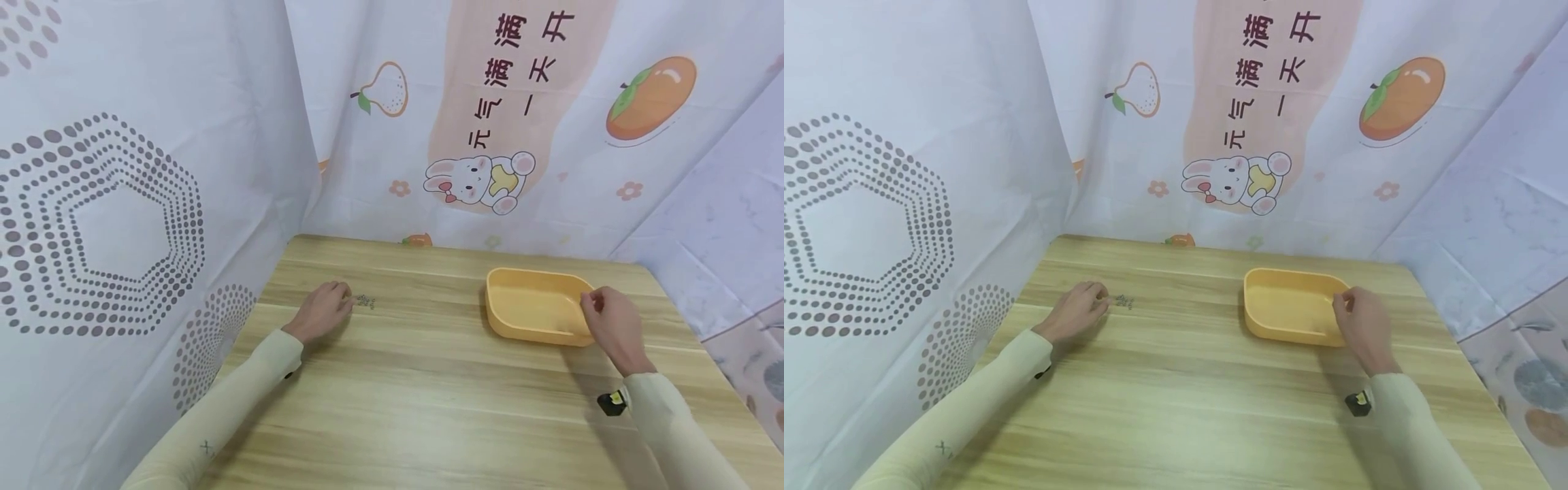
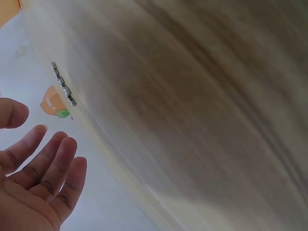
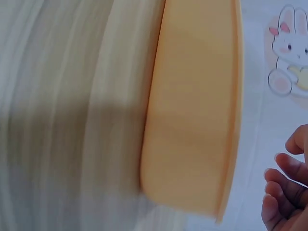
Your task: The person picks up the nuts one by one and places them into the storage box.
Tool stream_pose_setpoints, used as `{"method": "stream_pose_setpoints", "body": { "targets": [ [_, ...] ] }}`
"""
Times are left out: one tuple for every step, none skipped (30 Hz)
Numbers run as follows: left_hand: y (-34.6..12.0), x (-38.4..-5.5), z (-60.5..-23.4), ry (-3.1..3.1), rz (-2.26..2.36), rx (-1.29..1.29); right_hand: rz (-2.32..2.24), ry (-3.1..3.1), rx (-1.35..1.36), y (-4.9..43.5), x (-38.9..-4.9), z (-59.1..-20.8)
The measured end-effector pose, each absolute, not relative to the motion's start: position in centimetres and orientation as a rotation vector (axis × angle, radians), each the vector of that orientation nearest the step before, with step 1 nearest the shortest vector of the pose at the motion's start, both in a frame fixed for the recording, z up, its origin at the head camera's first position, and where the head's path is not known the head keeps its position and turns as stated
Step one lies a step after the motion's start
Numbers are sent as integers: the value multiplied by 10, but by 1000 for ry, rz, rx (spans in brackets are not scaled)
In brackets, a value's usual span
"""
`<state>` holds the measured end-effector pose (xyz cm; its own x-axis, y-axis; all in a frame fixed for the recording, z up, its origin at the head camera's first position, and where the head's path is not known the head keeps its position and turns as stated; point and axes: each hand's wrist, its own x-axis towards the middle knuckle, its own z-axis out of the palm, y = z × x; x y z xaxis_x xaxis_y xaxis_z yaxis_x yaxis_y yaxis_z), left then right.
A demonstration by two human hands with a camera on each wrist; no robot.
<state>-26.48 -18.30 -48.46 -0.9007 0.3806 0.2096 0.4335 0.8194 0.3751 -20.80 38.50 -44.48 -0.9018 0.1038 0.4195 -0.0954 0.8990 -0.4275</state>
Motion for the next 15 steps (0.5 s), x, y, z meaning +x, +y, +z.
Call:
{"method": "stream_pose_setpoints", "body": {
  "targets": [
    [-183, -265, -485, -2878, -640, -643, 619, -2625, -34, 389, -206, -447],
    [-184, -265, -486, -2881, -639, -638, 618, -2628, -58, 393, -205, -449],
    [-184, -265, -487, -2883, -645, -634, 620, -2630, -76, 396, -203, -450],
    [-184, -265, -487, -2886, -650, -629, 621, -2632, -96, 400, -201, -452],
    [-185, -265, -488, -2889, -658, -622, 623, -2635, -113, 404, -200, -454],
    [-185, -265, -489, -2893, -661, -618, 623, -2636, -123, 407, -199, -456],
    [-185, -265, -489, -2897, -667, -613, 625, -2641, -136, 410, -197, -458],
    [-185, -264, -489, -2901, -671, -607, 621, -2644, -147, 413, -196, -459],
    [-185, -264, -489, -2903, -679, -605, 621, -2646, -156, 415, -195, -461],
    [-186, -264, -489, -2906, -679, -603, 620, -2650, -167, 418, -194, -462],
    [-186, -265, -490, -2907, -677, -603, 617, -2659, -175, 421, -194, -464],
    [-186, -265, -490, -2910, -675, -603, 611, -2667, -182, 422, -193, -465],
    [-186, -265, -490, -2911, -670, -605, 605, -2679, -190, 424, -193, -466],
    [-187, -266, -491, -2914, -667, -606, 600, -2695, -197, 426, -193, -467],
    [-187, -267, -491, -2916, -663, -605, 602, -2714, -199, 427, -192, -468]
  ]
}}
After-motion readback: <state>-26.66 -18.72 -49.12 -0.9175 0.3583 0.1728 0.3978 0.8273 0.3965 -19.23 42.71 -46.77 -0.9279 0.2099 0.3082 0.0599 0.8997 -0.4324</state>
